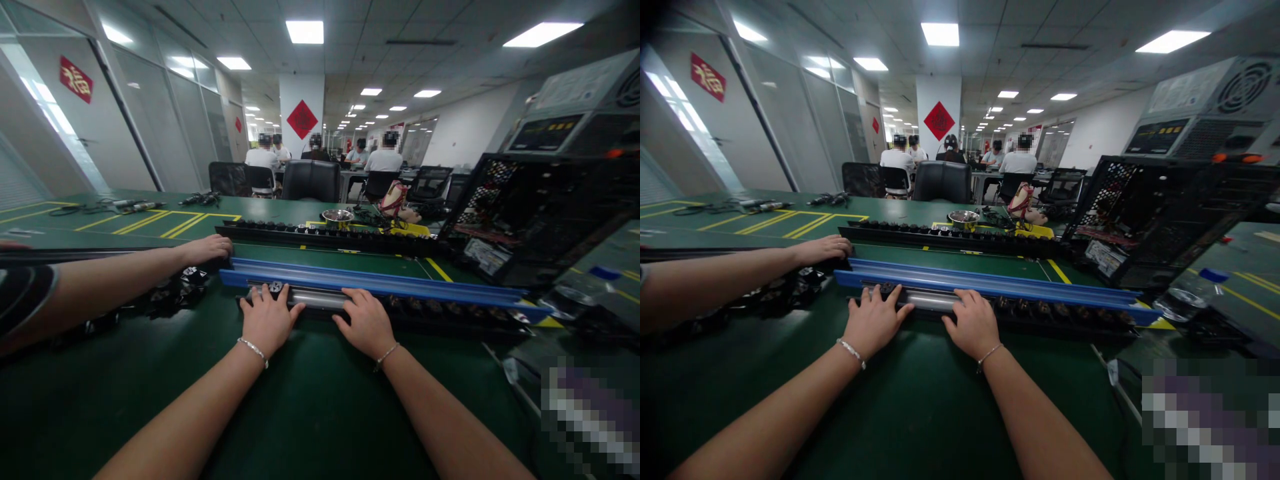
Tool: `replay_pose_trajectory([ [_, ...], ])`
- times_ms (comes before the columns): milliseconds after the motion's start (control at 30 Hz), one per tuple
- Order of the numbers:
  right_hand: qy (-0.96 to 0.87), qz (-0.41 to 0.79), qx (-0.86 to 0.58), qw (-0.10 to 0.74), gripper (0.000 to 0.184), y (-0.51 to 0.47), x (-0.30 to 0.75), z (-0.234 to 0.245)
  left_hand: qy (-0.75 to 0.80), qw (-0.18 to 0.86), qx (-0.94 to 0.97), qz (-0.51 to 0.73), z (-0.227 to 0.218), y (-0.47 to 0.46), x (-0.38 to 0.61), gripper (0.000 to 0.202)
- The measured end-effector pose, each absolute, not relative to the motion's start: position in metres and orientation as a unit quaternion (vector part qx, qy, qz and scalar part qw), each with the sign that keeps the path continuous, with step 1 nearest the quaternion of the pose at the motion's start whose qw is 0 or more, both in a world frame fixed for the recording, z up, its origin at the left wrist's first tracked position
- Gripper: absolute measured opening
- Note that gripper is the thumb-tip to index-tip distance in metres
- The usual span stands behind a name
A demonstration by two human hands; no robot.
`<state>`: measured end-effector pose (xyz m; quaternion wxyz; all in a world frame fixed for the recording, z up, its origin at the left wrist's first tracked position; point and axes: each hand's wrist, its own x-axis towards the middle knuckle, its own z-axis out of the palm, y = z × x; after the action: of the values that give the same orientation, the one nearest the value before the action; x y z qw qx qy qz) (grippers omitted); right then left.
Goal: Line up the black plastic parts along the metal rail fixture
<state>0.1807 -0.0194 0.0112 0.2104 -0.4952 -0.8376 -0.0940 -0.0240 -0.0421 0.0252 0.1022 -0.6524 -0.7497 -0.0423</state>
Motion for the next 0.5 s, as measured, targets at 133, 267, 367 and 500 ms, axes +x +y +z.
replay_pose_trajectory([
  [133, -0.837, -0.094, -0.495, 0.213, 0.026, -0.019, 0.18, 0.011, -0.755, 0.094, -0.649, -0.03, 0.03, -0.043, -0.027, 0.07],
  [267, -0.838, -0.09, -0.492, 0.216, 0.025, -0.019, 0.181, 0.011, -0.764, 0.081, -0.64, -0.011, 0.034, -0.042, -0.032, 0.07],
  [367, -0.84, -0.086, -0.491, 0.216, 0.025, -0.019, 0.181, 0.012, -0.773, 0.065, -0.632, 0.004, 0.037, -0.04, -0.035, 0.071],
  [500, -0.84, -0.084, -0.492, 0.213, 0.025, -0.019, 0.181, 0.012, -0.776, 0.056, -0.628, 0.007, 0.038, -0.04, -0.037, 0.071],
])
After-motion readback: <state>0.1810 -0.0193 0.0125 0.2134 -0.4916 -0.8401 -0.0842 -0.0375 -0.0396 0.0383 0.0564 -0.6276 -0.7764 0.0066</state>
